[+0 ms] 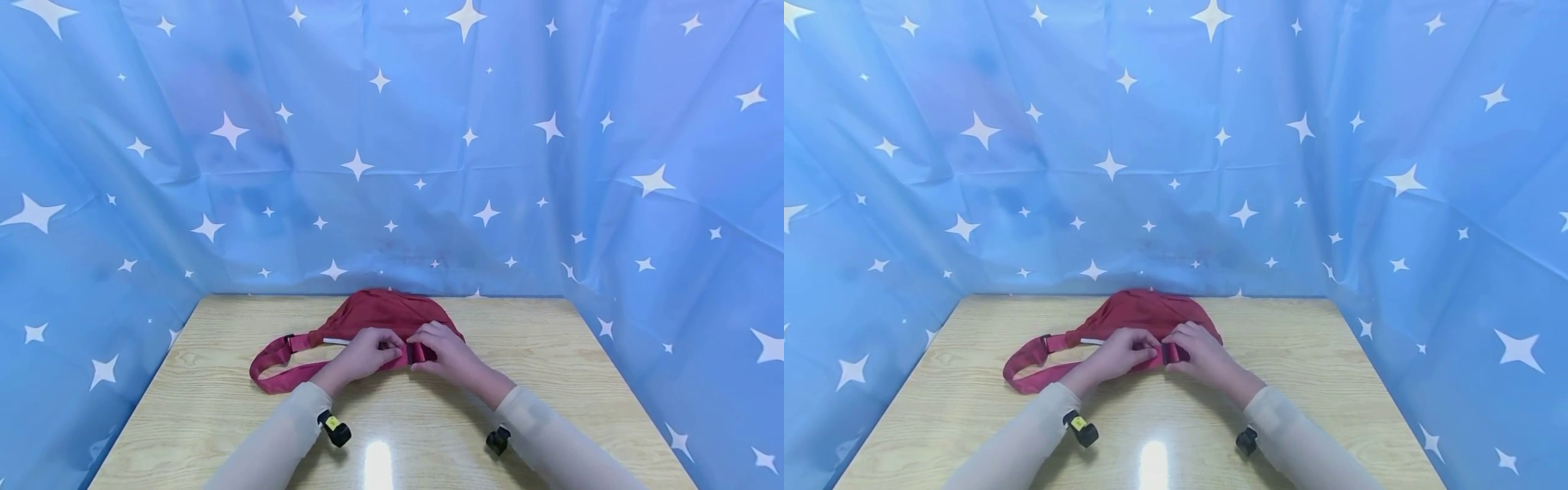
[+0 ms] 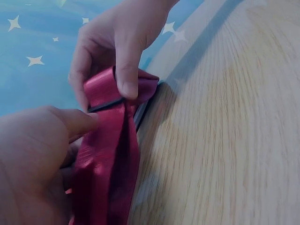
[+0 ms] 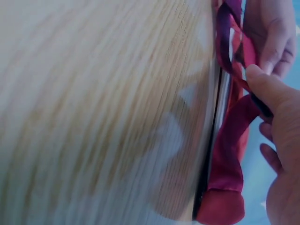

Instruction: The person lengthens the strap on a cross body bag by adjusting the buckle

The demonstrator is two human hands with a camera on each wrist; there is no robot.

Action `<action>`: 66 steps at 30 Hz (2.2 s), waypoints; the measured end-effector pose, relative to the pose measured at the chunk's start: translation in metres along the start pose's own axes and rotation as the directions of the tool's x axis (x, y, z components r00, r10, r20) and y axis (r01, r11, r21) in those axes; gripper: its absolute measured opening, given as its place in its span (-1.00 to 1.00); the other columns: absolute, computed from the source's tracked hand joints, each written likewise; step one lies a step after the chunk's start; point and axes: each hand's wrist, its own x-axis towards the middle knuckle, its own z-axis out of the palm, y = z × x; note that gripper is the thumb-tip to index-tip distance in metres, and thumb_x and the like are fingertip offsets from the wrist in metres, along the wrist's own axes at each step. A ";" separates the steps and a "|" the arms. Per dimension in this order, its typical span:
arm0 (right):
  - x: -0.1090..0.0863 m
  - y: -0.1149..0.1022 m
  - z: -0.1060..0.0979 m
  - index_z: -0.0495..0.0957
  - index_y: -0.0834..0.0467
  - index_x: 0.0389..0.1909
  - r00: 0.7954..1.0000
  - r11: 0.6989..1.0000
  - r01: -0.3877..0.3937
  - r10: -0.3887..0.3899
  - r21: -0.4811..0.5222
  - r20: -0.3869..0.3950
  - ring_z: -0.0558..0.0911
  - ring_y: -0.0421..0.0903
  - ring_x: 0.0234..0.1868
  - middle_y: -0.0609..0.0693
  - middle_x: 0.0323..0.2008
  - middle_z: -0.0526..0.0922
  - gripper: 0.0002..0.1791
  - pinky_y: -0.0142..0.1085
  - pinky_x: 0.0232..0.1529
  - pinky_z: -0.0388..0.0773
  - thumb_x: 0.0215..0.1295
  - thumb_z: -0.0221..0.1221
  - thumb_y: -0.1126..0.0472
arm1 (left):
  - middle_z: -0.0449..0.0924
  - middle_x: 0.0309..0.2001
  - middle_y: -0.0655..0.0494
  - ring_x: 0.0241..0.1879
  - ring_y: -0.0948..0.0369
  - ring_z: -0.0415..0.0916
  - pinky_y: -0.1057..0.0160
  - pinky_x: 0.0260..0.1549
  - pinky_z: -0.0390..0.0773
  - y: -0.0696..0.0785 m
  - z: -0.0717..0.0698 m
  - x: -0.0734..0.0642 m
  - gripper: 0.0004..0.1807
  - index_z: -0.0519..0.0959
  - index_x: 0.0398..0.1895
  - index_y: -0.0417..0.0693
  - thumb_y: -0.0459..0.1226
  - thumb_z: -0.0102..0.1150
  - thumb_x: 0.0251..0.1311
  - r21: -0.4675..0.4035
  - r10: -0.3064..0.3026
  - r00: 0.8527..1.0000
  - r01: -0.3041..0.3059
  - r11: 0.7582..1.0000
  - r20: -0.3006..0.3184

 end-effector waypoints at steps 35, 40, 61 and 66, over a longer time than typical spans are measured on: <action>0.002 -0.003 0.005 0.71 0.05 0.17 0.998 0.999 0.019 -0.016 0.047 -0.067 0.53 -0.12 0.11 -0.13 0.08 0.66 -0.43 -0.15 0.02 0.66 0.17 0.70 0.09 | 0.73 -0.22 0.37 -0.19 0.34 0.63 0.23 -0.13 0.64 0.003 -0.003 0.002 -0.94 0.80 -0.08 0.15 -0.21 0.36 0.57 0.007 0.004 1.000 -0.004 1.000 -0.001; 0.000 -0.001 0.005 0.71 0.08 0.16 0.997 0.997 0.014 -0.008 0.074 -0.079 0.53 -0.12 0.11 -0.12 0.08 0.66 -0.43 -0.16 -0.03 0.69 0.15 0.71 0.13 | 0.72 -0.23 0.37 -0.21 0.33 0.63 0.21 -0.13 0.65 -0.001 -0.009 -0.005 -0.94 0.81 -0.08 0.15 -0.19 0.38 0.55 0.058 -0.010 1.000 0.010 0.998 0.000; 0.001 -0.002 0.000 0.72 0.07 0.15 0.997 0.992 0.012 -0.003 0.125 -0.072 0.53 -0.12 0.10 -0.12 0.06 0.65 -0.42 -0.15 0.02 0.67 0.12 0.72 0.20 | 0.69 -0.28 0.35 -0.24 0.34 0.60 0.22 -0.13 0.62 0.007 -0.005 -0.002 -0.88 0.75 -0.18 0.14 -0.29 0.33 0.56 0.025 0.021 1.000 -0.021 0.999 0.004; 0.001 -0.002 0.000 0.72 0.08 0.16 0.997 0.988 0.000 0.013 0.155 -0.080 0.54 -0.11 0.10 -0.12 0.07 0.64 -0.41 -0.15 -0.02 0.70 0.11 0.72 0.23 | 0.68 -0.29 0.29 -0.27 0.31 0.57 0.23 -0.17 0.60 0.009 -0.007 -0.004 -0.88 0.75 -0.18 0.11 -0.31 0.30 0.55 0.007 0.003 1.000 -0.003 1.000 -0.004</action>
